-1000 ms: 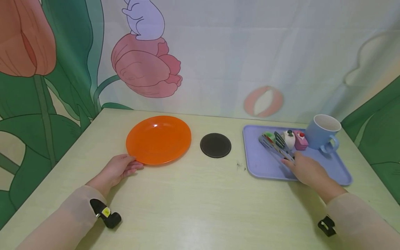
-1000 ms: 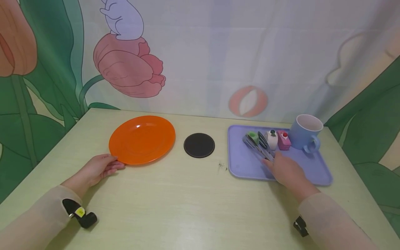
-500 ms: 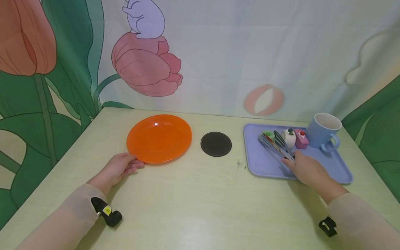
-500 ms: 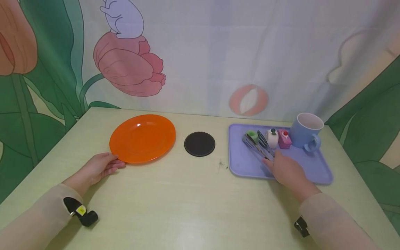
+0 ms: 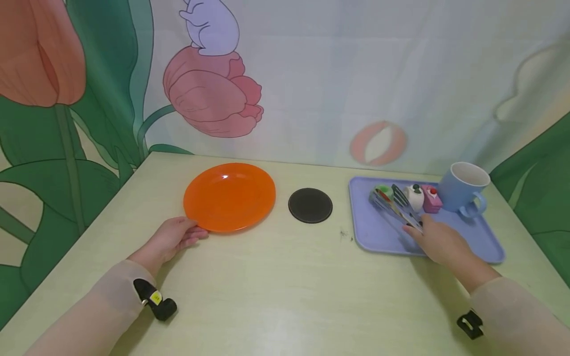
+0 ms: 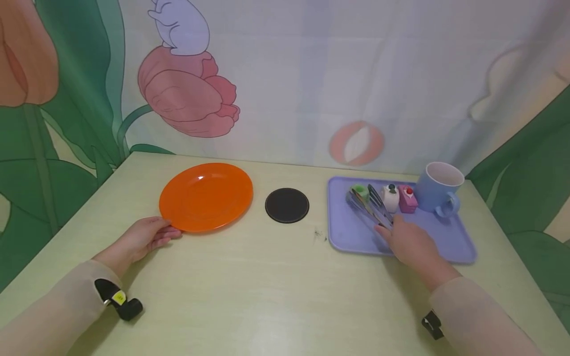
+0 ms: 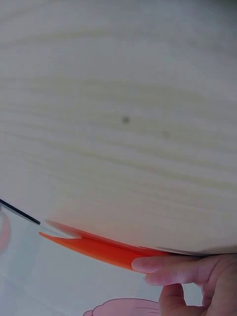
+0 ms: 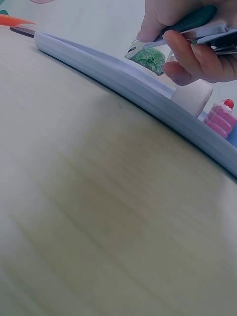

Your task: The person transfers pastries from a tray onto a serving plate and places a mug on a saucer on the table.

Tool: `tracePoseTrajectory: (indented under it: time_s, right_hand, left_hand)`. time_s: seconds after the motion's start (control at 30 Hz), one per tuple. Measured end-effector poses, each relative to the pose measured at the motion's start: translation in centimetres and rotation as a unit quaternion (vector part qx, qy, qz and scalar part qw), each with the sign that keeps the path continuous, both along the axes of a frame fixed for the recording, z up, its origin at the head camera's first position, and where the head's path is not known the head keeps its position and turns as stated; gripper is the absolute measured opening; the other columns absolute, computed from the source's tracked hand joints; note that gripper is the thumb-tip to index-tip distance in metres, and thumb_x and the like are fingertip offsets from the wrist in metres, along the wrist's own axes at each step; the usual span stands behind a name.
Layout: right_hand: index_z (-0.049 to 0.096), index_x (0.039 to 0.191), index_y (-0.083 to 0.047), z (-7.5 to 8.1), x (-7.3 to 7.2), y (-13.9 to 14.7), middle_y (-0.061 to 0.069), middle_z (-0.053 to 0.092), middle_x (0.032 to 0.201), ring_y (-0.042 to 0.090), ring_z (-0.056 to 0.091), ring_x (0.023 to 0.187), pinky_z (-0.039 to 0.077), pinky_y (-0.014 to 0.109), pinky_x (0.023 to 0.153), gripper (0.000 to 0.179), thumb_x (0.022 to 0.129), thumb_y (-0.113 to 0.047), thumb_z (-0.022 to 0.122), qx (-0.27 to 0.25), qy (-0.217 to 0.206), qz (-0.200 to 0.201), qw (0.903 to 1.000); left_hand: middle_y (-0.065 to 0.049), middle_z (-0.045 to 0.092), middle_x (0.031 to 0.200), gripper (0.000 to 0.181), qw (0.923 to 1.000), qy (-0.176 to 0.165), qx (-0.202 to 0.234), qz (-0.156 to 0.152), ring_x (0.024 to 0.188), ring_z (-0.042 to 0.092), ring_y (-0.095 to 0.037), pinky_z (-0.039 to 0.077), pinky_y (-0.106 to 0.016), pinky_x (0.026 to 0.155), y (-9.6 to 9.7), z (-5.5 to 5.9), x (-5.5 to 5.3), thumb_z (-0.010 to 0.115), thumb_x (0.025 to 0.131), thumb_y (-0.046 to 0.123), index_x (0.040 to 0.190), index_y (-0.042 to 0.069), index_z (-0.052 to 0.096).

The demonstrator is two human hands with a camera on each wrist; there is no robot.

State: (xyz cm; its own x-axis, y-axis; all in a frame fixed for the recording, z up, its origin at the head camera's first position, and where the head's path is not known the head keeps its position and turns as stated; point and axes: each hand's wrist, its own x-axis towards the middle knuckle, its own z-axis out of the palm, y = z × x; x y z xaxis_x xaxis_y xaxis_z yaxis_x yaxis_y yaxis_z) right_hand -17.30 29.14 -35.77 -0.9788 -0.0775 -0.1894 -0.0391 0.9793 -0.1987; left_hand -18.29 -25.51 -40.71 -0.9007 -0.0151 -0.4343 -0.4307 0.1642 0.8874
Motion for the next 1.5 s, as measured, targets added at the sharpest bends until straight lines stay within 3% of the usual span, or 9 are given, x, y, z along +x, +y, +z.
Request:
tracePoseTrajectory:
  time_s: [0.33,0.63,0.93,1.17,1.37,1.5]
  right_hand:
    - [0.033,0.124,0.016,0.2,0.3,-0.4,0.035,0.054,0.100,0.043,0.056,0.083,0.044,0.052,0.065,0.078,0.095,-0.057,0.034,-0.010,0.015,0.007,0.9998]
    - [0.029,0.130,0.015,0.2,0.3,-1.1,0.036,0.055,0.102,0.051,0.055,0.092,0.044,0.056,0.070,0.077,0.096,-0.053,0.036,-0.011,0.030,0.016,0.9994]
    - [0.028,0.130,0.011,0.3,0.2,-1.7,0.026,0.059,0.083,0.040,0.059,0.073,0.044,0.051,0.060,0.072,0.095,-0.051,0.041,-0.026,0.049,0.022,0.9982]
    - [0.028,0.130,0.010,0.5,0.3,-2.1,0.030,0.059,0.090,0.044,0.059,0.078,0.044,0.053,0.062,0.070,0.095,-0.050,0.042,-0.030,0.053,0.022,0.9979]
    - [0.033,0.123,0.009,0.5,0.3,-2.4,0.019,0.058,0.074,0.034,0.058,0.066,0.044,0.051,0.057,0.063,0.096,-0.046,0.043,-0.026,0.062,0.037,0.9971]
    - [0.032,0.125,0.010,0.6,0.4,-2.7,0.018,0.058,0.073,0.033,0.059,0.066,0.044,0.051,0.058,0.066,0.096,-0.048,0.041,-0.024,0.056,0.038,0.9974]
  left_hand:
    - [-0.002,0.068,0.086,0.043,1.0000,0.001,0.009,-0.004,0.080,0.067,-0.008,0.051,-0.016,0.071,0.2,0.2,0.1,0.038,0.102,0.024,0.132,-0.006,0.036]
    - [-0.002,0.068,0.086,0.042,1.0000,-0.005,0.005,0.004,0.080,0.067,-0.009,0.051,-0.016,0.071,0.2,0.1,0.0,0.039,0.101,0.024,0.131,-0.006,0.037]
    - [-0.002,0.068,0.086,0.042,1.0000,-0.006,-0.003,0.007,0.080,0.067,-0.009,0.050,-0.016,0.072,0.2,0.1,0.0,0.038,0.102,0.024,0.132,-0.005,0.037]
    - [-0.003,0.068,0.086,0.043,0.9999,-0.010,-0.003,0.011,0.081,0.067,-0.009,0.050,-0.016,0.072,0.2,0.1,0.0,0.038,0.102,0.024,0.133,-0.005,0.036]
    - [-0.003,0.068,0.087,0.042,0.9998,-0.013,-0.006,0.014,0.081,0.067,-0.010,0.050,-0.016,0.072,0.2,0.1,0.0,0.038,0.102,0.024,0.133,-0.004,0.036]
    - [-0.004,0.068,0.087,0.043,0.9998,-0.011,-0.006,0.013,0.082,0.067,-0.010,0.050,-0.016,0.072,0.1,0.0,-0.1,0.039,0.101,0.024,0.133,-0.004,0.036]
